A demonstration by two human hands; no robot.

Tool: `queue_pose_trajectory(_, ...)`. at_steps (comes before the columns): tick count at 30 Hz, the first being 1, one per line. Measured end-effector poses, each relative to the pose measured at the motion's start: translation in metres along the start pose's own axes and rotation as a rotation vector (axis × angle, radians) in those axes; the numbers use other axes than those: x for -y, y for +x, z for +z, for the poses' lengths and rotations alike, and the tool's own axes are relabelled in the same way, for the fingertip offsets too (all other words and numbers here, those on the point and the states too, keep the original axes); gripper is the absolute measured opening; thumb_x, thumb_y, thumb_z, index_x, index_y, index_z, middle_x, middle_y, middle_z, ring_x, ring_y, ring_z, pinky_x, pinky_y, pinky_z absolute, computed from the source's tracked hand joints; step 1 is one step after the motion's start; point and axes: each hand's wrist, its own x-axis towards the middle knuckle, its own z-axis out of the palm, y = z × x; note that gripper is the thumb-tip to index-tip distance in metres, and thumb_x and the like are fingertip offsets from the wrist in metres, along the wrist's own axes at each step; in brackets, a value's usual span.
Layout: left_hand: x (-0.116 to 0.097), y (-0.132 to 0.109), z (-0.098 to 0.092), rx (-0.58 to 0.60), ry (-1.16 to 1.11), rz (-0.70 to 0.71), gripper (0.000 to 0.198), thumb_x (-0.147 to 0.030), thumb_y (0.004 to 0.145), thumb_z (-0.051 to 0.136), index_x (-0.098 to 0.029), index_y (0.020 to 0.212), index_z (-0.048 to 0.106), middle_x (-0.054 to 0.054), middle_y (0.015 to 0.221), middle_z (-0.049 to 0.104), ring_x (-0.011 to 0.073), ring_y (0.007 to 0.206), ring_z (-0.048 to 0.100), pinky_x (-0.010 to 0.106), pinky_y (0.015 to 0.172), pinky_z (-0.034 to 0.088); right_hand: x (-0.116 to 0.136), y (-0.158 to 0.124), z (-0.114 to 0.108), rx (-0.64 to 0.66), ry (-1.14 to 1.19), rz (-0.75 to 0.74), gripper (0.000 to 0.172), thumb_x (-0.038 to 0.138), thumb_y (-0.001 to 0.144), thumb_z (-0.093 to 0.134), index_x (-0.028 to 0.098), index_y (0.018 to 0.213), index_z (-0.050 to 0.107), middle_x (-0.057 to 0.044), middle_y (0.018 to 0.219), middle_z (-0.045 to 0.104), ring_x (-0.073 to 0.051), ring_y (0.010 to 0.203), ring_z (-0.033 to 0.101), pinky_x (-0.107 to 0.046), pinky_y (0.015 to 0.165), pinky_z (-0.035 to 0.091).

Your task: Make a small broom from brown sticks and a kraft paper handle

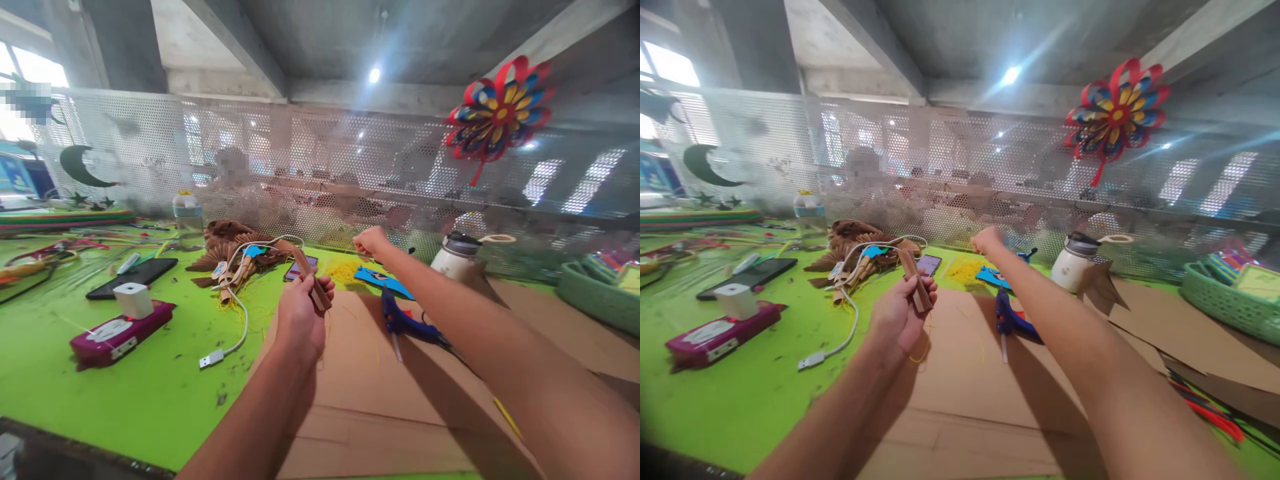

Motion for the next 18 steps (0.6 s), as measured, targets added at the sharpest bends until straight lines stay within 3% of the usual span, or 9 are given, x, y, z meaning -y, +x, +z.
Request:
queue_pose_trajectory(5,0.006,0.001,-0.001,0.011,0.04,-0.041,0.014,-0.007,0.087,0.036,-0.012,0.089,0.048,0.002,0.058,0.056,0.0097,0.049,0.056,0.019,0.049,0.045,0.031,-0.015,-0.056,0.003,0.178,-0.061,0.028,0.03,0.088,0.053,0.014,0.111,0.055,-0.007,0.107,0.06,-0.018,0.088,0.061,-0.037,0.074,0.052)
queue_pose_trajectory(7,0.009,0.002,-0.002,0.023,0.079,-0.059,0.014,-0.007,0.087,0.036,-0.012,0.09,0.049,0.002,0.057,0.056,0.01,0.048,0.056,0.019,0.049,0.045,0.049,-0.025,-0.075,-0.024,0.261,-0.134,0.016,0.023,0.088,0.051,0.011,0.095,0.06,-0.004,0.08,0.062,-0.011,0.066,0.059,-0.027,0.062,0.05)
queue_pose_trajectory(10,0.011,0.005,-0.005,0.036,0.111,-0.073,0.015,-0.007,0.088,0.035,-0.013,0.09,0.049,0.001,0.057,0.056,0.0099,0.047,0.056,0.019,0.048,0.046,0.078,-0.043,-0.096,-0.073,0.366,-0.256,0.016,0.016,0.088,0.049,0.015,0.077,0.06,0.007,0.047,0.043,-0.005,0.041,0.041,-0.02,0.05,0.044)
queue_pose_trajectory(14,0.01,0.008,-0.007,0.09,0.116,-0.117,0.015,-0.008,0.088,0.036,-0.012,0.089,0.05,0.002,0.057,0.057,0.0101,0.048,0.056,0.02,0.048,0.047,0.105,-0.07,-0.11,-0.038,0.411,-0.403,0.018,0.015,0.085,0.053,0.017,0.068,0.06,0.012,0.036,0.027,-0.003,0.032,0.025,-0.018,0.042,0.038)
queue_pose_trajectory(18,0.012,0.001,-0.004,0.192,0.131,-0.202,0.016,-0.008,0.087,0.038,-0.01,0.09,0.053,0.004,0.058,0.059,0.0113,0.049,0.058,0.021,0.049,0.048,0.104,-0.085,-0.101,0.07,0.16,-0.319,0.021,0.013,0.08,0.06,0.016,0.059,0.061,0.012,0.032,0.026,-0.003,0.031,0.021,-0.017,0.033,0.029)
